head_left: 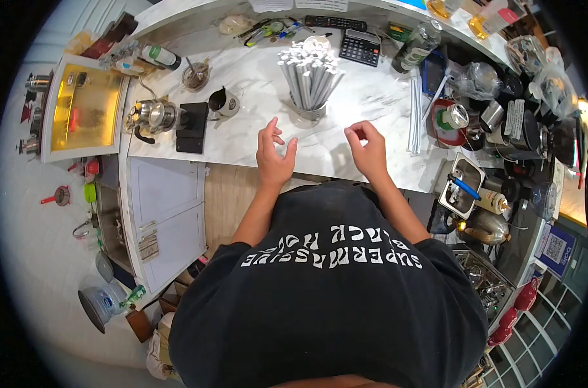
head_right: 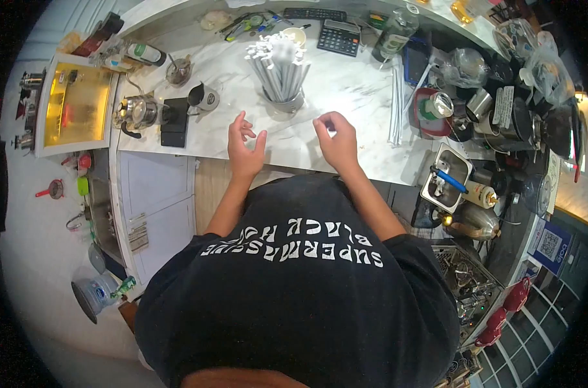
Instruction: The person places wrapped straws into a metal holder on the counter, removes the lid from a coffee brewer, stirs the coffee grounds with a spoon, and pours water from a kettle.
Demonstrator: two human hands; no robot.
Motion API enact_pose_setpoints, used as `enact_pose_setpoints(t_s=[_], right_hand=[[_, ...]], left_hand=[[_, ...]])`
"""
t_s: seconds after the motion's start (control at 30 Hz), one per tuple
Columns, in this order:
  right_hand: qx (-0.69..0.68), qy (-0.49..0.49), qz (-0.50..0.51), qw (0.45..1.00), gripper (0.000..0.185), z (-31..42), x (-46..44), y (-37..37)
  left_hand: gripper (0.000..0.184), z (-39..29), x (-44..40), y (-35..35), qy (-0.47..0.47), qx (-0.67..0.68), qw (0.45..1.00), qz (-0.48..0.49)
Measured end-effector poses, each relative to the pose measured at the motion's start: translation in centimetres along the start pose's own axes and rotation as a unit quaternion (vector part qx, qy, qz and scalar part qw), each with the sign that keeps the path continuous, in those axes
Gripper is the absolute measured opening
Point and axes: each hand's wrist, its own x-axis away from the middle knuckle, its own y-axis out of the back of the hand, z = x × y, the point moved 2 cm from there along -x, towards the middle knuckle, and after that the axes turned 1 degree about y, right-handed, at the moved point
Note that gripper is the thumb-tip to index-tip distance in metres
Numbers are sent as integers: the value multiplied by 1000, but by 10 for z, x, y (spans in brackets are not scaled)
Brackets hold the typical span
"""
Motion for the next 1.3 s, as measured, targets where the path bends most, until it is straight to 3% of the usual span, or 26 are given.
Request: enact_pose_setpoints(t_s=[0.1,0.3,0.5,0.73,0.8,0.87,0.97,1.03,1.2,1.3], right_hand=[[-70,-58,35,995,34,12,17,-22],[-20,-16,72,997,35,45,11,-89],[-47,-25,77,996,34,107,3,-224],[12,51,89,995,36,177,-33,-352],[54,150,69,985,41,200,-50,-382],[127,204,66,968,50,223,-66,-403],[214,207,84,951,55,246,-82,-427],[345,238,85,904,58,258,-84,-435],[331,203,119,914,58,256,-93,-443],[219,177,131,950,60,248,-98,-440]], left_hand=[[68,11,9,25,23,6,1000,2],[62,53,12,90,38,30,999,21],[50,129,9,207,44,64,994,75],[37,205,-11,308,86,70,993,27],[35,217,-13,329,87,74,993,17],[34,221,-20,344,93,93,991,9],[33,233,-24,356,108,98,989,18],[32,238,-22,361,119,121,985,21],[32,253,-20,375,103,107,988,34],[32,262,-21,377,126,115,984,40]])
